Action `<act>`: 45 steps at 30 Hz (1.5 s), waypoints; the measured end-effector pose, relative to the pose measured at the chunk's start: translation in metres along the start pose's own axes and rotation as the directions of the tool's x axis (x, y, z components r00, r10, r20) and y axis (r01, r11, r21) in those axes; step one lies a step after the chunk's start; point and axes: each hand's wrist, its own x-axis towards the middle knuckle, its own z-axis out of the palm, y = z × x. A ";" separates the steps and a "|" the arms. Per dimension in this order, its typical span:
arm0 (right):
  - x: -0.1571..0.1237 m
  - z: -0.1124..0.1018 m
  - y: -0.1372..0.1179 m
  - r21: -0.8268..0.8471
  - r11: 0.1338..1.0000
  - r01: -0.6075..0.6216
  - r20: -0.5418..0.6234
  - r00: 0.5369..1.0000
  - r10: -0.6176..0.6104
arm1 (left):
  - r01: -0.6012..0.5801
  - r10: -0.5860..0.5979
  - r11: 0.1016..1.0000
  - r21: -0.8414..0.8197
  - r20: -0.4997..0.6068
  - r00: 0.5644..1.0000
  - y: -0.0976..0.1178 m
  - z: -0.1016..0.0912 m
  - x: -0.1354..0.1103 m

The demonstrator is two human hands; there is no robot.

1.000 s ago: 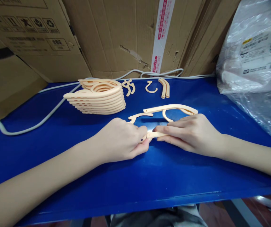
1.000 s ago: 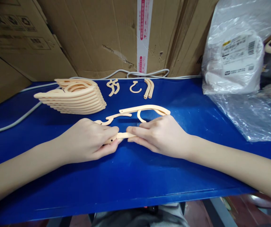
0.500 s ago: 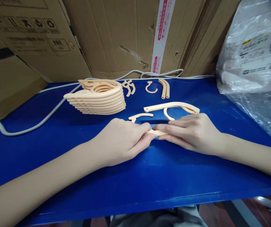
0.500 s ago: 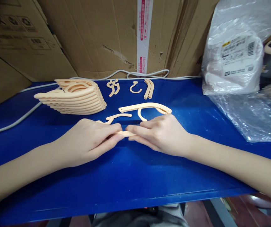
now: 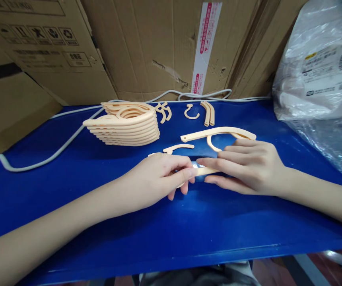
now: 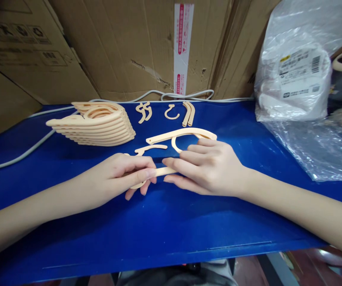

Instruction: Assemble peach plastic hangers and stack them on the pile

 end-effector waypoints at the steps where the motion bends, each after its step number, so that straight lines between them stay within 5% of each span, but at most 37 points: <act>1: -0.001 -0.001 0.001 -0.009 1.000 -0.007 -0.017 1.000 0.006 | 0.005 -0.005 1.000 0.024 -0.010 1.000 0.001 0.000 0.000; 7: -0.008 -0.008 0.013 -0.075 0.974 -0.213 -0.136 0.970 0.202 | -0.015 0.061 0.952 0.306 -0.144 0.988 0.002 -0.002 0.001; 11: -0.009 -0.008 0.020 -0.049 0.957 -0.288 -0.090 0.955 0.282 | -0.060 0.178 0.871 0.488 -0.199 0.964 -0.002 0.000 -0.001; 17: -0.008 -0.001 0.027 0.036 0.962 -0.269 -0.038 0.962 0.270 | -0.094 0.368 0.654 0.751 -0.206 0.907 -0.013 0.002 -0.003; 21: -0.010 0.003 0.029 0.051 0.967 -0.250 0.031 0.968 0.249 | -0.097 0.428 0.584 0.806 -0.204 0.881 -0.014 0.002 -0.002; 31: -0.010 0.004 0.028 0.072 0.974 -0.213 0.057 0.976 0.210 | -0.226 0.614 0.119 0.967 0.107 0.782 -0.017 -0.005 0.000; 40: -0.010 0.006 0.028 0.090 0.975 -0.205 0.081 0.977 0.198 | -0.273 0.690 -0.009 0.962 0.204 0.694 -0.012 -0.004 0.000; 45: -0.008 0.008 0.026 0.095 0.971 -0.218 0.099 0.973 0.209 | -0.396 0.744 -0.042 0.917 0.293 0.601 -0.009 -0.005 -0.003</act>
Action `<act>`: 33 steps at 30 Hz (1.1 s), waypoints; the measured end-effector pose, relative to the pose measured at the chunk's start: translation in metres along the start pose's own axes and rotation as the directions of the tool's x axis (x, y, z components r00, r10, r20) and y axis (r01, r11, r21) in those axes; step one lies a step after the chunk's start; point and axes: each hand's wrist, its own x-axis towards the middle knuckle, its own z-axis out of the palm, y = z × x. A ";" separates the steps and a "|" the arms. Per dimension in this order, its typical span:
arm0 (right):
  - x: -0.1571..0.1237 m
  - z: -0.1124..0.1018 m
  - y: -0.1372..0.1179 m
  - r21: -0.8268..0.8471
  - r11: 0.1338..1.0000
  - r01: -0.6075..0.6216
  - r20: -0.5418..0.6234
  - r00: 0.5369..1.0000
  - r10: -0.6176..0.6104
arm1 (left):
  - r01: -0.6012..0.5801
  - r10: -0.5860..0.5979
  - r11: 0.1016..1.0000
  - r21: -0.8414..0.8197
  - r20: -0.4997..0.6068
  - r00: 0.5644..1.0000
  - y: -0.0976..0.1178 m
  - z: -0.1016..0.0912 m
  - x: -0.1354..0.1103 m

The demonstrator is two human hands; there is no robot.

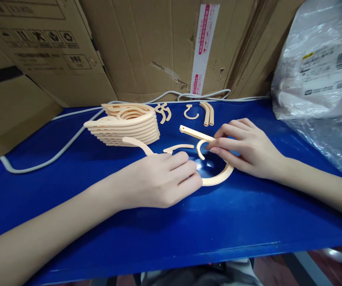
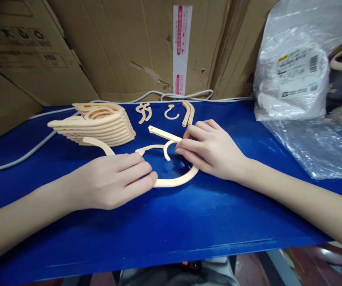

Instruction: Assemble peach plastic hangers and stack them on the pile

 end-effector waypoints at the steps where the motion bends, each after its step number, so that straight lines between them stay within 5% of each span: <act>1: 0.000 0.000 -0.001 -0.003 1.000 -0.005 0.007 1.000 0.005 | -0.015 0.014 1.000 -0.013 -0.018 1.000 0.000 -0.001 0.000; 8: -0.001 0.003 -0.001 -0.007 0.996 -0.088 0.072 0.993 0.088 | 0.015 -0.004 0.997 0.081 -0.133 0.991 -0.003 0.001 -0.002; 19: -0.002 -0.001 0.000 0.049 0.996 -0.072 0.037 0.997 0.070 | 0.080 -0.068 0.987 0.136 -0.096 0.993 -0.004 -0.001 -0.003; 25: -0.002 -0.002 0.004 0.028 0.999 -0.026 0.082 0.996 0.024 | 0.133 -0.134 0.990 0.041 0.047 0.990 0.011 -0.001 0.003; 29: -0.002 0.001 0.014 0.028 0.999 0.028 0.108 0.994 -0.031 | 0.298 -0.309 0.951 0.085 0.221 0.925 0.022 0.000 0.007; 33: -0.002 0.002 0.024 0.017 0.998 0.063 0.124 0.990 -0.064 | 0.379 -0.401 0.916 0.133 0.243 0.883 0.022 -0.002 0.010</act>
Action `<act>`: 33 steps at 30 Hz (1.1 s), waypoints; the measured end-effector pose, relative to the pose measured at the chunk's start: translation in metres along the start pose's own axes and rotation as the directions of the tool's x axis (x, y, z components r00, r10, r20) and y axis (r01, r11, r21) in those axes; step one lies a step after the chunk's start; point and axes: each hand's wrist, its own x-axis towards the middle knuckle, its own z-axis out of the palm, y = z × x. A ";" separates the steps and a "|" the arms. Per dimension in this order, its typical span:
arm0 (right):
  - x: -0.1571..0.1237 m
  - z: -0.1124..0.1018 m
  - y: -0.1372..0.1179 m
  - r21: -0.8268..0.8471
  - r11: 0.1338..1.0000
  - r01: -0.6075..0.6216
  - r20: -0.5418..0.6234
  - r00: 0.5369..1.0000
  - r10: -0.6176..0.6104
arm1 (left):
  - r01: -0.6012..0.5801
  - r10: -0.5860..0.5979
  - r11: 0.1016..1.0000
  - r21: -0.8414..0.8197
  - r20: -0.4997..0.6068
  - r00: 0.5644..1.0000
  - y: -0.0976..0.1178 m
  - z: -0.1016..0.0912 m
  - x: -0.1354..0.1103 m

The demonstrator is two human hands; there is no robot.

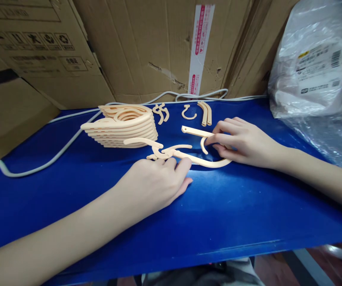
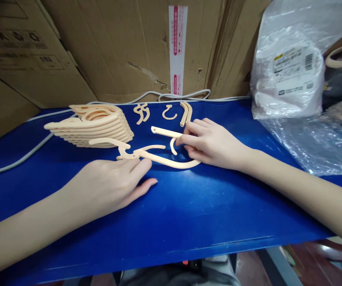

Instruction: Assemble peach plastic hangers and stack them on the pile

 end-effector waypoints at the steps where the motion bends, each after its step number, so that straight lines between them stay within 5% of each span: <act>1: 0.000 0.000 0.002 -0.004 1.000 0.005 0.000 1.000 -0.005 | 0.033 -0.032 0.999 0.017 -0.012 0.999 -0.001 -0.001 0.000; 8: -0.002 -0.003 0.009 0.017 1.000 0.009 -0.001 1.000 -0.009 | 0.259 -0.253 0.955 0.147 -0.057 0.966 -0.008 -0.004 0.000; 14: -0.004 -0.004 0.011 0.050 0.999 0.010 -0.014 1.000 -0.010 | 0.332 -0.329 0.941 0.068 -0.058 0.943 -0.010 -0.002 0.000; 25: -0.002 -0.005 0.009 0.094 0.995 -0.018 -0.005 1.000 0.019 | 0.302 -0.308 0.947 -0.108 -0.042 0.950 -0.008 0.003 0.002; 33: -0.002 -0.003 0.003 0.067 0.981 -0.184 -0.053 0.981 0.188 | 0.107 -0.121 0.984 -0.146 -0.093 0.988 -0.007 0.002 0.003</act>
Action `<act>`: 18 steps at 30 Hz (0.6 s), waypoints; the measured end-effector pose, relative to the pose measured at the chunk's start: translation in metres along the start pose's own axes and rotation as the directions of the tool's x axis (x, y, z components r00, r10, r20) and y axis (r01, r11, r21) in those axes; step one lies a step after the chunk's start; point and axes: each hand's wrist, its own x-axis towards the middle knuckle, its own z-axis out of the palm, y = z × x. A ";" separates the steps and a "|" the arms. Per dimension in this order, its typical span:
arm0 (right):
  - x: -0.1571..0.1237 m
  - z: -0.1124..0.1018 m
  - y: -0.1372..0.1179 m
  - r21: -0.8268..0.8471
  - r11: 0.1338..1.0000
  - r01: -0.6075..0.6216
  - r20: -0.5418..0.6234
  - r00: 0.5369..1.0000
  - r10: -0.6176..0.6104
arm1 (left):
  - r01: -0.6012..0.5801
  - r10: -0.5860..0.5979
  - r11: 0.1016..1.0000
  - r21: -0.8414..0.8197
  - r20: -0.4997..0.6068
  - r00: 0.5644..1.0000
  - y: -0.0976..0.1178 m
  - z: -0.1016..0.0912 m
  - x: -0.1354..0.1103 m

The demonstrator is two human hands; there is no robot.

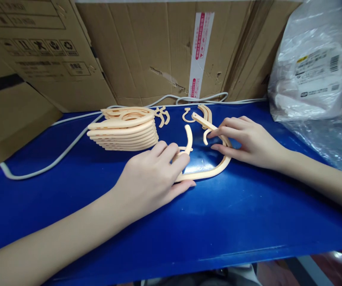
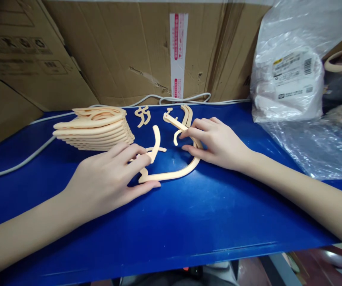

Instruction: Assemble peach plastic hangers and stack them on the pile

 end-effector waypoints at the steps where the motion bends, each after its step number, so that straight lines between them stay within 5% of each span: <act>1: 0.000 0.000 0.000 0.008 1.000 -0.019 -0.008 1.000 0.019 | -0.024 0.024 1.000 -0.003 0.008 1.000 -0.001 0.000 0.000; 9: 0.001 0.003 0.002 0.042 0.991 -0.131 -0.030 0.991 0.132 | -0.179 0.195 0.969 -0.171 0.081 0.977 -0.011 0.004 0.001; 18: 0.001 0.006 0.001 0.114 0.980 -0.160 -0.002 0.987 0.162 | -0.219 0.240 0.953 -0.207 0.081 0.967 -0.011 0.008 0.001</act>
